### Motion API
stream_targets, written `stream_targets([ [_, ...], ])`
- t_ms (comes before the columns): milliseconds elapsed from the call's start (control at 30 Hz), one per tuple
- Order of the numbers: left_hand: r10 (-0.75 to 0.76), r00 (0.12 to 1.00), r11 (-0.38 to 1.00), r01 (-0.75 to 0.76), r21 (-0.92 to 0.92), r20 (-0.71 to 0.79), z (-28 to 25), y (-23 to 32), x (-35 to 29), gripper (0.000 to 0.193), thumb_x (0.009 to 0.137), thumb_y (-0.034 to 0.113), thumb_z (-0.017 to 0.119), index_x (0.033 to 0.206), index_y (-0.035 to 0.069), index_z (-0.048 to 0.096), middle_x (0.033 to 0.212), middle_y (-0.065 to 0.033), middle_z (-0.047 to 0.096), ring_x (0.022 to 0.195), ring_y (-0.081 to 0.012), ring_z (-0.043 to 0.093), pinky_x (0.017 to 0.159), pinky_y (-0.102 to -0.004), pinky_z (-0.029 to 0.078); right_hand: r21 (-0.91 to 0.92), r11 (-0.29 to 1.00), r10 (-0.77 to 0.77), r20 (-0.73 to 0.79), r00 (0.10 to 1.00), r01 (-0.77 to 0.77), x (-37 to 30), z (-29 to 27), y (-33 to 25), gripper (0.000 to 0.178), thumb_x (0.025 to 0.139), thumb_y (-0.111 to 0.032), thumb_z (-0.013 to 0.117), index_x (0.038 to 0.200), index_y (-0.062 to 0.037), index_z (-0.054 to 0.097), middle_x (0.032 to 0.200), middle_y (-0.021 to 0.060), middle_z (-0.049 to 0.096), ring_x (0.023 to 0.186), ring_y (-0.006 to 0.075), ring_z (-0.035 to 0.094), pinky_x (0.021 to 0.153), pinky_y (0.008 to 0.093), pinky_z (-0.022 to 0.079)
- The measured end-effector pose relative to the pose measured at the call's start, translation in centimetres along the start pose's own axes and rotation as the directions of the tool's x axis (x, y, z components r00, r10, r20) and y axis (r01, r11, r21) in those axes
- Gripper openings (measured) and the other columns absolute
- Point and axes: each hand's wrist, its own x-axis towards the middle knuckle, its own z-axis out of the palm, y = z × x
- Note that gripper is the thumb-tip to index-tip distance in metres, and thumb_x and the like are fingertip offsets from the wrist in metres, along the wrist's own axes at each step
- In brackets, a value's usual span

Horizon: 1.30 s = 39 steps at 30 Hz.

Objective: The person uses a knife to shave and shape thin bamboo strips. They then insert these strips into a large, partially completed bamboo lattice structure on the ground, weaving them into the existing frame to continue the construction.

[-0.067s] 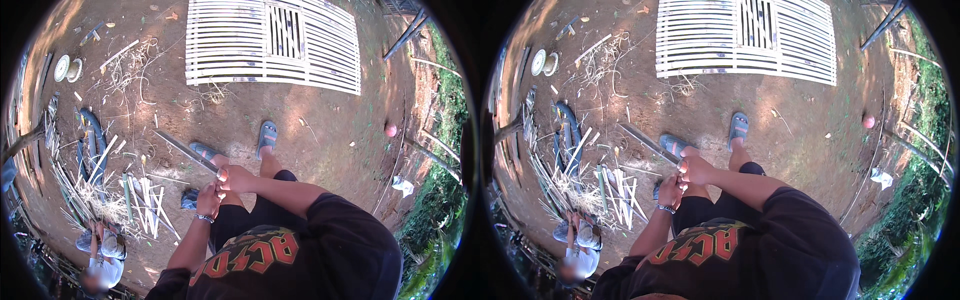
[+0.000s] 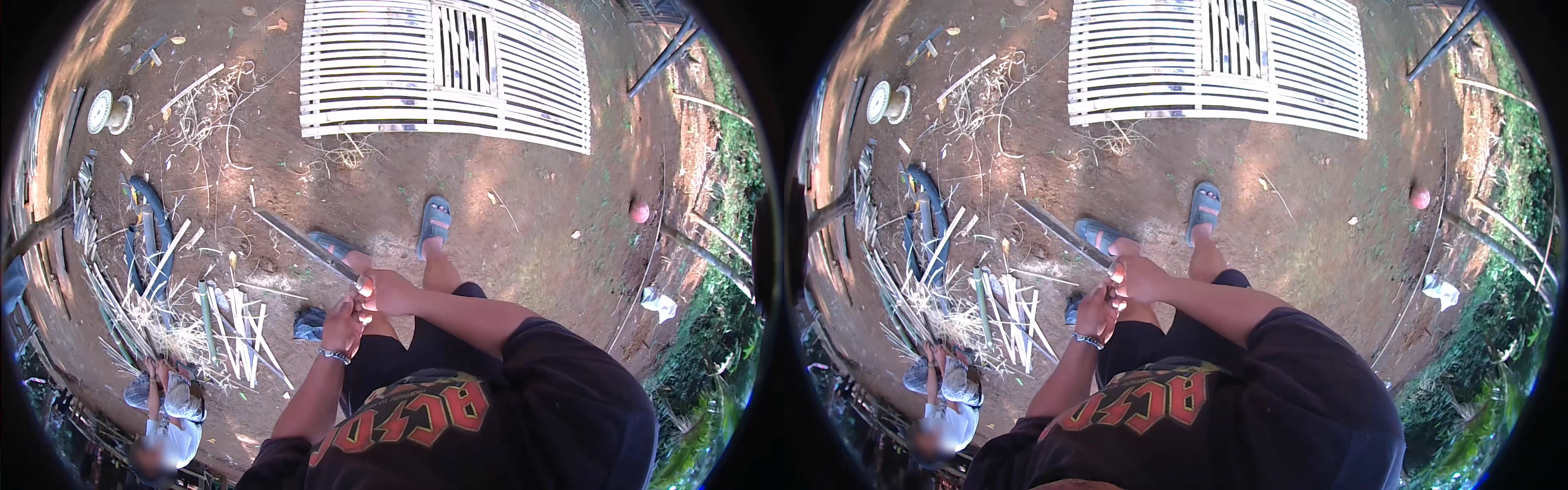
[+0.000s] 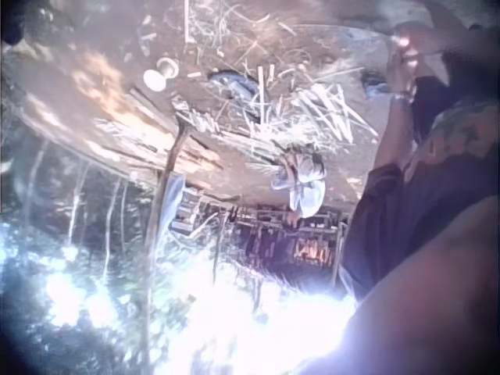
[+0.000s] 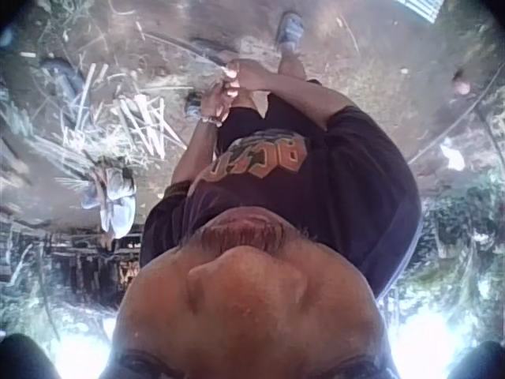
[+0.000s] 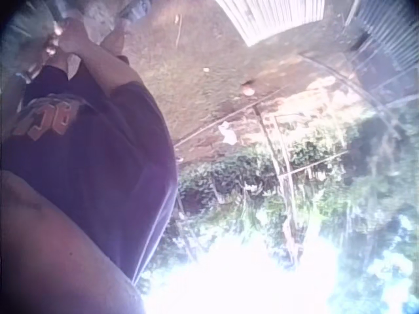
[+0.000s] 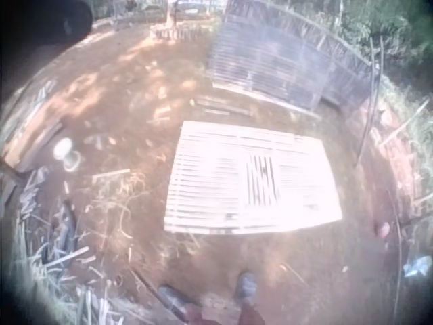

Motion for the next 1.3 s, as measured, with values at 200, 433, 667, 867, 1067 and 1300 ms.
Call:
stream_targets([
  [200,-0.084,0.996,0.990,0.087,0.115,-0.033,6.5,-5.7,2.8,0.038,0.104,0.011,0.057,0.138,-0.005,0.055,0.100,-0.0038,0.065,0.085,-0.0147,0.061,0.082,-0.0282,0.052,-0.087,0.977,0.192,-0.050,0.980,-0.196,-6.5,-10.4,0.6,0.047,0.076,-0.029,0.077,0.111,-0.0005,0.065,0.103,0.0232,0.070,0.100,0.0414,0.069,0.085,0.0487,0.054],
  [433,-0.157,0.984,0.889,0.104,0.445,0.084,12.5,-13.0,7.6,0.025,0.099,0.010,0.068,0.118,-0.006,0.067,0.102,-0.0062,0.071,0.093,-0.0151,0.068,0.086,-0.0277,0.053,0.142,0.971,0.218,-0.188,0.958,-0.193,-11.1,-13.8,13.9,0.059,0.076,-0.027,0.077,0.124,0.0013,0.057,0.108,0.0259,0.068,0.100,0.0417,0.068,0.087,0.0468,0.054],
  [667,-0.159,0.982,0.863,0.087,0.498,0.105,17.7,-16.4,8.2,0.029,0.096,0.012,0.072,0.118,-0.006,0.067,0.104,-0.0077,0.074,0.094,-0.0126,0.069,0.085,-0.0263,0.055,0.406,0.893,0.257,-0.110,0.960,-0.193,-15.0,-16.8,18.8,0.079,0.075,-0.020,0.078,0.143,0.0032,0.044,0.108,0.0243,0.068,0.100,0.0366,0.070,0.087,0.0413,0.054],
  [867,-0.090,0.970,0.562,-0.139,0.815,0.228,18.8,-17.5,8.2,0.025,0.103,0.022,0.064,0.110,-0.002,0.065,0.088,-0.0004,0.067,0.079,-0.0081,0.060,0.072,-0.0252,0.049,0.491,0.852,0.234,-0.045,0.971,-0.182,-16.3,-18.1,19.3,0.084,0.076,-0.016,0.076,0.148,0.0041,0.038,0.109,0.0211,0.069,0.099,0.0329,0.070,0.090,0.0386,0.053],
  [1067,-0.103,0.966,0.391,-0.182,0.902,0.239,19.6,-17.4,6.6,0.030,0.107,0.030,0.055,0.111,0.001,0.061,0.081,0.0002,0.059,0.073,-0.0081,0.055,0.068,-0.0262,0.047,0.506,0.861,0.146,-0.140,0.979,-0.056,-16.1,-16.8,20.4,0.054,0.077,-0.011,0.076,0.124,0.0002,0.052,0.100,0.0103,0.064,0.091,0.0196,0.063,0.082,0.0327,0.051],
  [1300,-0.177,0.965,0.289,-0.138,0.947,0.194,19.7,-17.2,6.2,0.035,0.109,0.034,0.052,0.114,0.001,0.064,0.085,-0.0028,0.065,0.073,-0.0090,0.061,0.070,-0.0264,0.050,0.522,0.841,0.169,-0.007,0.986,-0.140,-16.7,-17.7,19.3,0.092,0.075,-0.007,0.078,0.153,0.0049,0.030,0.145,0.0270,0.047,0.135,0.0361,0.050,0.111,0.0375,0.040],
])
